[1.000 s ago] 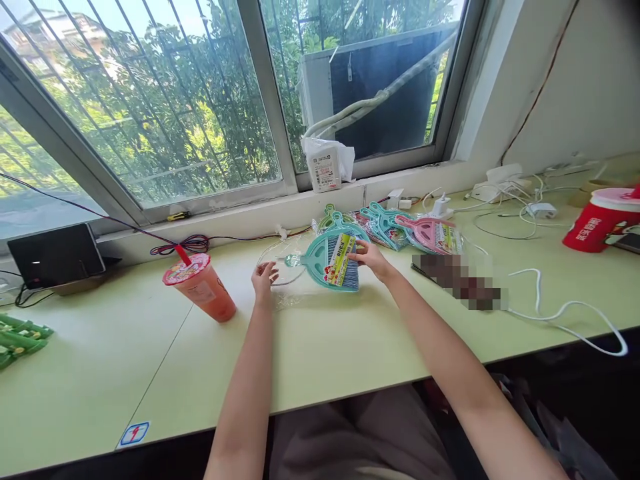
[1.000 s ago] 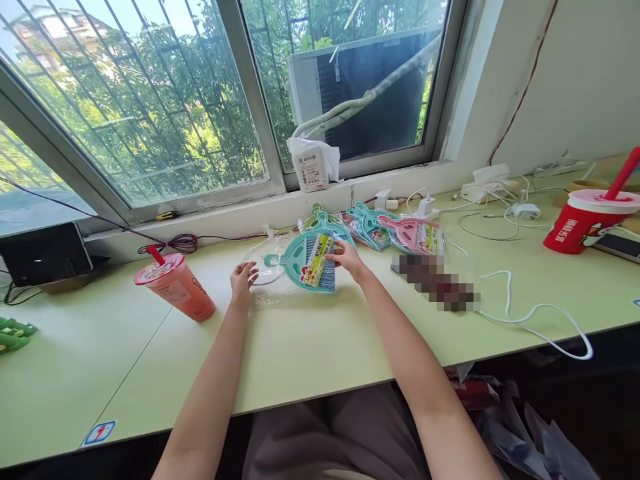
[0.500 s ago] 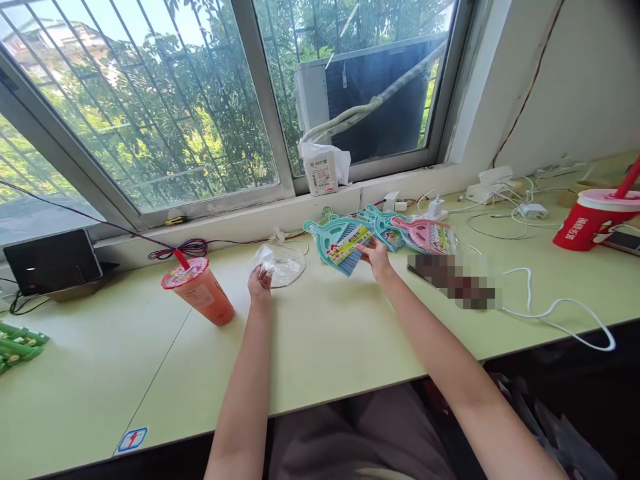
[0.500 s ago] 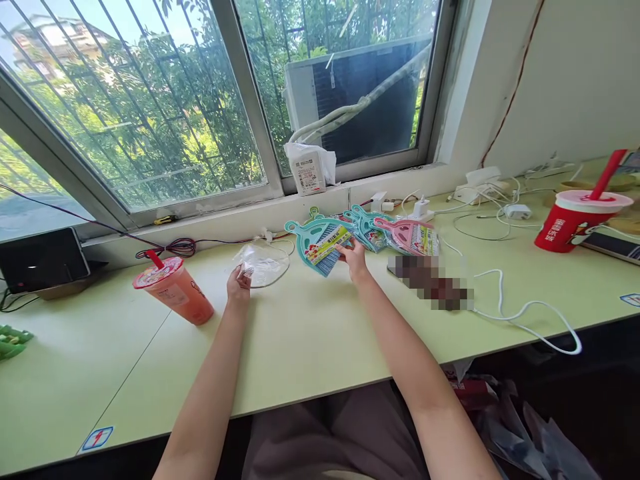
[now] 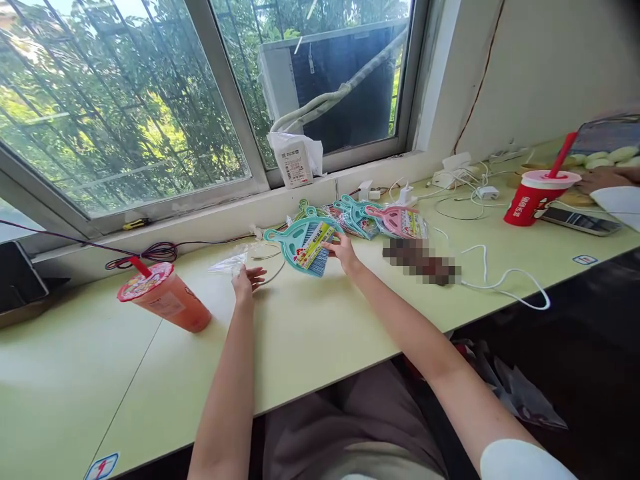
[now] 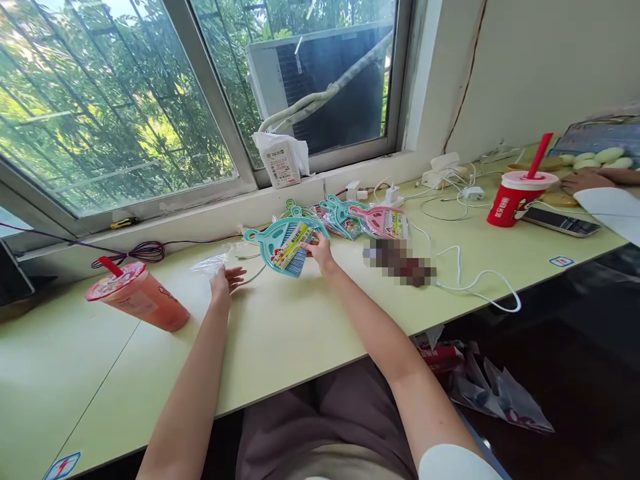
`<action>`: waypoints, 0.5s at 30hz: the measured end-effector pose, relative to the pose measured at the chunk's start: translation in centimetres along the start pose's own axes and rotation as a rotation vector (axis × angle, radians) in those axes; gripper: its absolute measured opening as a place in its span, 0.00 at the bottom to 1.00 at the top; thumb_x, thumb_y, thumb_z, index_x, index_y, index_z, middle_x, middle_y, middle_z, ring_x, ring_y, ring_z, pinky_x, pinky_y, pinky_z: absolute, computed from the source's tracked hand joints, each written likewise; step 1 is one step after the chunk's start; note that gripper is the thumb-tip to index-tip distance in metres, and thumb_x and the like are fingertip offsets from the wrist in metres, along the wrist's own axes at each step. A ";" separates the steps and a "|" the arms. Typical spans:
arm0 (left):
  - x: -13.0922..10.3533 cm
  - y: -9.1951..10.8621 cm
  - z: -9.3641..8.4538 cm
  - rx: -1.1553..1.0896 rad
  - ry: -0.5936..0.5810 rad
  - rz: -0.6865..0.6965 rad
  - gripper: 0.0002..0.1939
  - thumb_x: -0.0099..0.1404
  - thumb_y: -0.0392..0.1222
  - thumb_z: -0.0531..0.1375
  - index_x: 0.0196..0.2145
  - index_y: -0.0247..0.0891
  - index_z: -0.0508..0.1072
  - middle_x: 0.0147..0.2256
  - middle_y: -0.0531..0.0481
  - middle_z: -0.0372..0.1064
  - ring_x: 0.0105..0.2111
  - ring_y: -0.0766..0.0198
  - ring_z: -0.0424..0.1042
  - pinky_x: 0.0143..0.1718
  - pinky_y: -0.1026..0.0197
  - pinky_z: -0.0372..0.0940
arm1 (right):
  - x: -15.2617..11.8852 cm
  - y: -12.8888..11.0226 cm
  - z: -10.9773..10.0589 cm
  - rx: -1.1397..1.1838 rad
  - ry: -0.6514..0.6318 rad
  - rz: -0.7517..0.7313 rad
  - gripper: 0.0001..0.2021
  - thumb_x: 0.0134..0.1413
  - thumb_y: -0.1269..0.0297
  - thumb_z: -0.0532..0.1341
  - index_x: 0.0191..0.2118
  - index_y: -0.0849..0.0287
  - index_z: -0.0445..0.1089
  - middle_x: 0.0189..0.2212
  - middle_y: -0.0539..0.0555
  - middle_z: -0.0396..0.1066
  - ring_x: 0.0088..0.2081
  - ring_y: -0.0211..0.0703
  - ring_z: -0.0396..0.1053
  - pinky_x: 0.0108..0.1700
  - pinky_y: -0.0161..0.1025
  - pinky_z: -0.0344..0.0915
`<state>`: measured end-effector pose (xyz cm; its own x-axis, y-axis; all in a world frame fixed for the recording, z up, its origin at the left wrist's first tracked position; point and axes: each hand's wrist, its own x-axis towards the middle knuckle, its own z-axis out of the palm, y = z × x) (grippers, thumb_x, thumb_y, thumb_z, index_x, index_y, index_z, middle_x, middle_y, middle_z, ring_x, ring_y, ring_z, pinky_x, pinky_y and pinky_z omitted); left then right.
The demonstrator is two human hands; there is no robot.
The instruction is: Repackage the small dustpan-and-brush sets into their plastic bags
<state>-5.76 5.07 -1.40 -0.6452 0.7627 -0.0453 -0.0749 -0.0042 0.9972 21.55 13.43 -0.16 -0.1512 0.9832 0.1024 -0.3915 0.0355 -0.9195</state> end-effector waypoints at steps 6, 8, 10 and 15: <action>-1.5 0.0 2.1 -0.013 -0.457 0.028 0.30 0.59 0.67 0.55 0.31 0.33 0.75 0.27 0.39 0.75 0.21 0.63 0.70 0.19 0.65 0.62 | -0.5 0.9 1.0 -0.005 -0.058 0.036 0.22 0.35 0.62 0.73 0.38 0.55 0.66 0.28 0.48 0.75 0.30 0.43 0.74 0.38 0.48 0.76; -2.6 -0.4 3.4 -0.004 -0.519 0.022 0.28 0.57 0.66 0.58 0.37 0.36 0.74 0.29 0.42 0.74 0.25 0.60 0.74 0.22 0.63 0.66 | -0.8 1.1 1.4 -0.009 -0.090 0.051 0.23 0.35 0.61 0.74 0.39 0.55 0.66 0.28 0.49 0.75 0.29 0.43 0.74 0.38 0.48 0.76; -3.6 -0.8 4.5 0.023 -0.489 0.034 0.24 0.55 0.61 0.64 0.40 0.38 0.72 0.30 0.45 0.74 0.28 0.59 0.75 0.25 0.62 0.68 | -1.0 1.3 1.7 -0.013 -0.098 0.052 0.22 0.37 0.60 0.73 0.39 0.56 0.67 0.28 0.49 0.75 0.29 0.42 0.74 0.39 0.48 0.75; -4.0 -1.4 5.5 -0.012 -0.187 0.147 0.21 0.61 0.60 0.59 0.40 0.39 0.71 0.33 0.46 0.71 0.37 0.58 0.74 0.37 0.59 0.69 | -1.3 1.3 2.3 -0.096 -0.111 0.113 0.15 0.45 0.62 0.70 0.38 0.58 0.68 0.27 0.50 0.75 0.26 0.40 0.73 0.37 0.45 0.76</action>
<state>1.10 5.53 -2.25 -0.4981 0.8597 0.1135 -0.0002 -0.1310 0.9914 19.15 11.77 -0.56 -0.2906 0.9563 0.0331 -0.2787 -0.0515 -0.9590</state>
